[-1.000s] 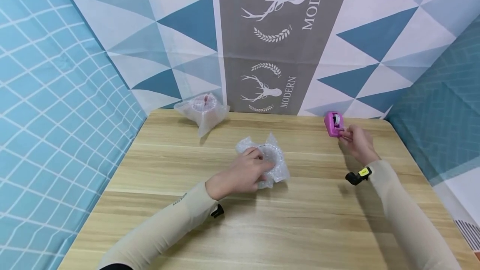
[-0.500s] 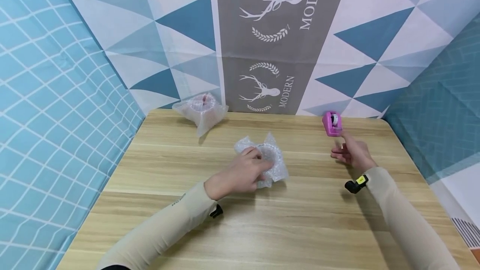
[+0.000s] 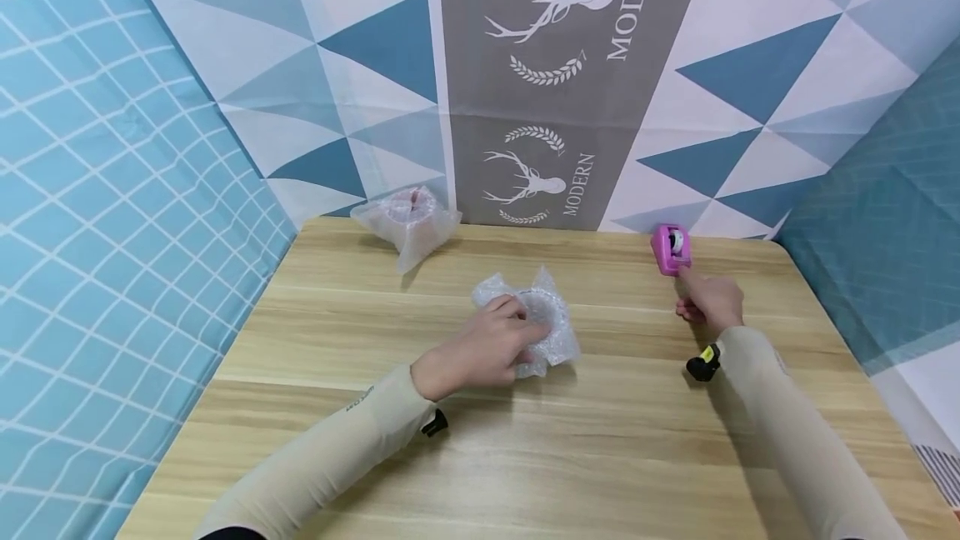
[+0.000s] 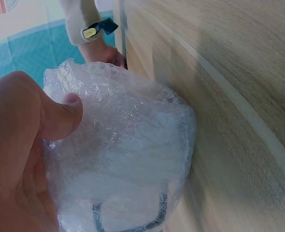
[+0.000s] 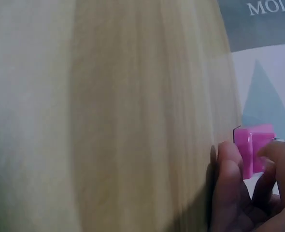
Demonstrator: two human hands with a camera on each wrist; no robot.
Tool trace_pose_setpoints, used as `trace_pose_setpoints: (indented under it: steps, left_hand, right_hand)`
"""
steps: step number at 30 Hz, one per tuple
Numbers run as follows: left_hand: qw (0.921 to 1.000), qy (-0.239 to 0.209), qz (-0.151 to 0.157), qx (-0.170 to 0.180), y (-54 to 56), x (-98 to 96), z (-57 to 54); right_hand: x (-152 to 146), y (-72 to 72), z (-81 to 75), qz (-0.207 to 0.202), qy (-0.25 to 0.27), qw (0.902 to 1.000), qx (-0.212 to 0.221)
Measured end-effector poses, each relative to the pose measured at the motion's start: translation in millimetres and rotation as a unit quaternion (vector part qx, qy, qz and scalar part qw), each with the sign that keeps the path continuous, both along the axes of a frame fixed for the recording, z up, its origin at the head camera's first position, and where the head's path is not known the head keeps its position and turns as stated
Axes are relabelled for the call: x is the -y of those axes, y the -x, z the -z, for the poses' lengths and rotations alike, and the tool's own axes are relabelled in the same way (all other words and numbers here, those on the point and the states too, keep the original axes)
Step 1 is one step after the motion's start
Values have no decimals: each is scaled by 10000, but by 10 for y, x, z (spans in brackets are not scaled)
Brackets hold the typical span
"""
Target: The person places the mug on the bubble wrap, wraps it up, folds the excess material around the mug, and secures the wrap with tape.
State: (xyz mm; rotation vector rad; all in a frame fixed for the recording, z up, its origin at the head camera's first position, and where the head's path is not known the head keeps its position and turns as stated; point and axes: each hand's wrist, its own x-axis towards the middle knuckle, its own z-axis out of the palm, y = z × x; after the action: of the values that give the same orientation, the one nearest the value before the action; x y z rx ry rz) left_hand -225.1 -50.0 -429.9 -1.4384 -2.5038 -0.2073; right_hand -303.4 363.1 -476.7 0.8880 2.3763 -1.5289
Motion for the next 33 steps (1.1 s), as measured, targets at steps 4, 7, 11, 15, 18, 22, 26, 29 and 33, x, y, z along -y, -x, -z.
trace_pose_setpoints:
  steps: [4, 7, 11, 15, 18, 22, 26, 29, 33]
  left_hand:
    - [9999, -86, 53, -39, 7, -16, -15]
    - [9999, -107, 118, -22, -2, -25, -3]
    - [9998, -139, 123, 7, -7, -5, -10]
    - [9996, -224, 125, -80, 16, 3, -11]
    - [9994, -275, 184, -141, 27, -11, 4]
    - [9992, -323, 200, -146, 33, -16, -10]
    - [9991, -333, 233, -142, 35, -9, -26]
    - [9992, -298, 233, -129, 31, 1, -28]
    - [9995, -228, 203, -115, 27, 9, -27]
  right_hand:
    - [7, -2, -2, -52, -106, 9999, -94]
    - [50, -92, 2, -327, -279, 9989, -181]
    - [298, -252, -87, -1239, -518, 9886, -678]
    - [678, -422, -254, -2350, -811, 9595, -1322]
    - [938, -575, -343, -2981, -915, 9295, -1972]
    - [1220, -796, -479, -3883, -631, 8643, -3135]
    - [1403, -981, -582, -4761, -86, 7868, -3927]
    - [1476, -1047, -578, -5112, 153, 7526, -4149]
    - [1515, -1072, -539, -5351, 70, 7229, -4370]
